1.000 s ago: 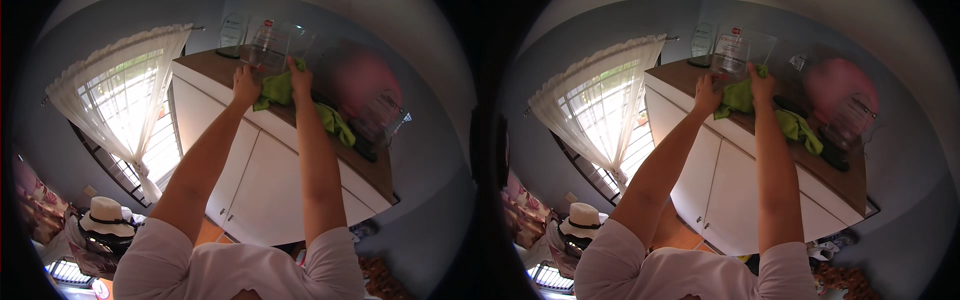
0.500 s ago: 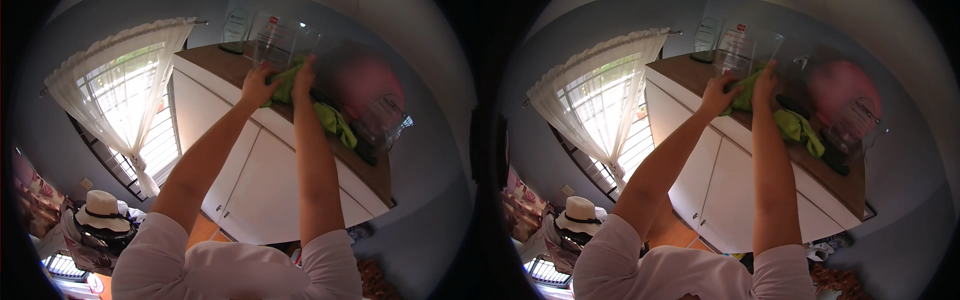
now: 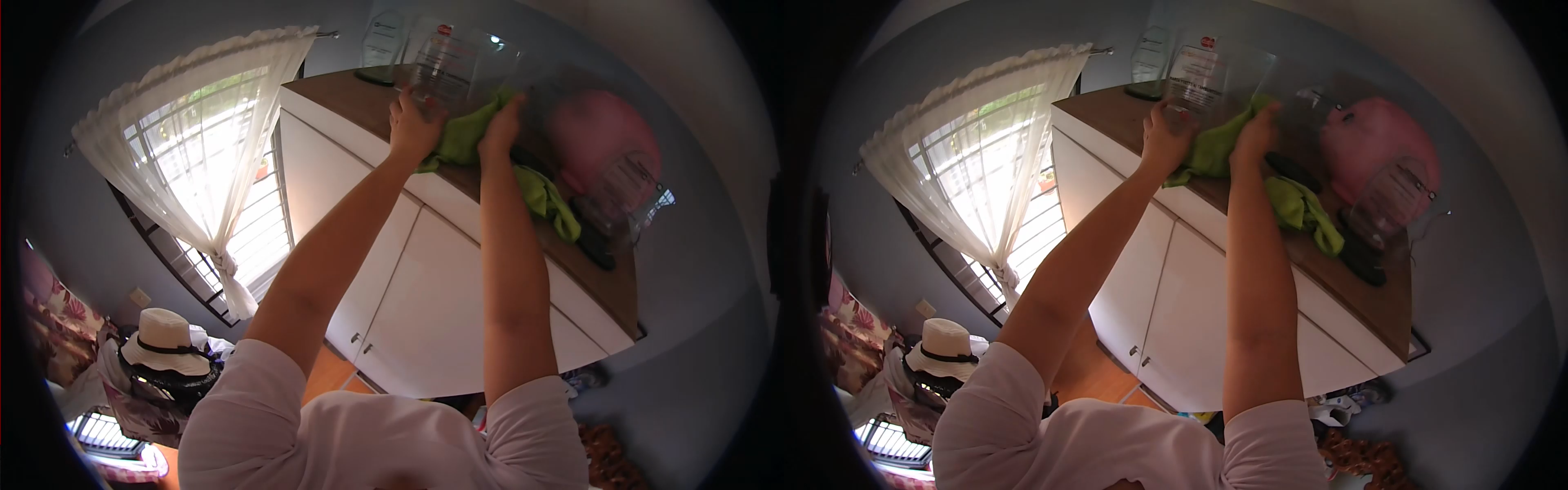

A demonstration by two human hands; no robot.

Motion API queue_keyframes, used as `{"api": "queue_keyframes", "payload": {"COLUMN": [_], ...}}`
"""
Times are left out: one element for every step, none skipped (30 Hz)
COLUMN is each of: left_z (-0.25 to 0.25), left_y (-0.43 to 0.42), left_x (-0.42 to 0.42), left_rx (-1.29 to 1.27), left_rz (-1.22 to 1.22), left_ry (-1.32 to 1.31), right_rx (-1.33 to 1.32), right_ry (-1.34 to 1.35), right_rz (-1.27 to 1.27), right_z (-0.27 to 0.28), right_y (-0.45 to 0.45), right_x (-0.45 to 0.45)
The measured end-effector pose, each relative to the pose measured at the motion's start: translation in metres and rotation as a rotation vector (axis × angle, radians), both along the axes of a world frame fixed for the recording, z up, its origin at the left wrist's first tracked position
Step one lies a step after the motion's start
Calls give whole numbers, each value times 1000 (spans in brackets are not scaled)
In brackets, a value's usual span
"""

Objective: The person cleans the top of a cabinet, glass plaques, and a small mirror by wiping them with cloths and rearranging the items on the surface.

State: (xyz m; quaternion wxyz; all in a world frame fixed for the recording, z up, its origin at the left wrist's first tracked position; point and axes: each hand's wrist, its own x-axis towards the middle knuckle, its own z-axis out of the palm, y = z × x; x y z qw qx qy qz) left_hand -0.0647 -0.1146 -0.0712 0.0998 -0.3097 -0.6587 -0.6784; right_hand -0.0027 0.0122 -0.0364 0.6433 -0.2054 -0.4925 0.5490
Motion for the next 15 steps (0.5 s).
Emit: {"api": "queue_keyframes", "payload": {"left_z": [-1,-1,-1,0,1,4,6,8,11,9,7,8,8,6,8], "left_y": [0,-1,-1,-1,-1,-1,0,1,1,6,12,11,9,4,0], "left_x": [-1,-4,-7,-11,-14,-16,-16,-17,-17,-20,-23,-23,-25,-29,-29], "left_rx": [-47,-92,-137,-150,-163,-175,-170,-164,-159,-129,-99,-70,-71,-71,-71], "left_rz": [-33,-67,-99,-137,-175,-213,-240,-268,-295,-300,-305,-311,-368,-426,-486], "left_ry": [40,80,121,133,145,157,130,102,74,80,86,92,65,39,14], "right_rx": [-45,-95,-144,-193,-192,-190,-188,-163,-137,-112,-122,-133,-143,-143,-142], "right_ry": [-26,-120,-214,-309,-337,-366,-395,-393,-391,-390,-297,-203,-108,-121,-134], "right_rz": [61,64,69,73,73,72,72,113,154,196,267,336,404,404,403], "right_z": [-1,-4,4,8,6,3,1,-2,-1,2,6,9,11,12,12], "right_y": [3,5,-15,-26,-19,-13,-8,-3,-12,-20,-27,-32,-36,-37,-38], "right_x": [0,1,8,12,11,10,9,9,12,15,18,20,21,22,23]}}
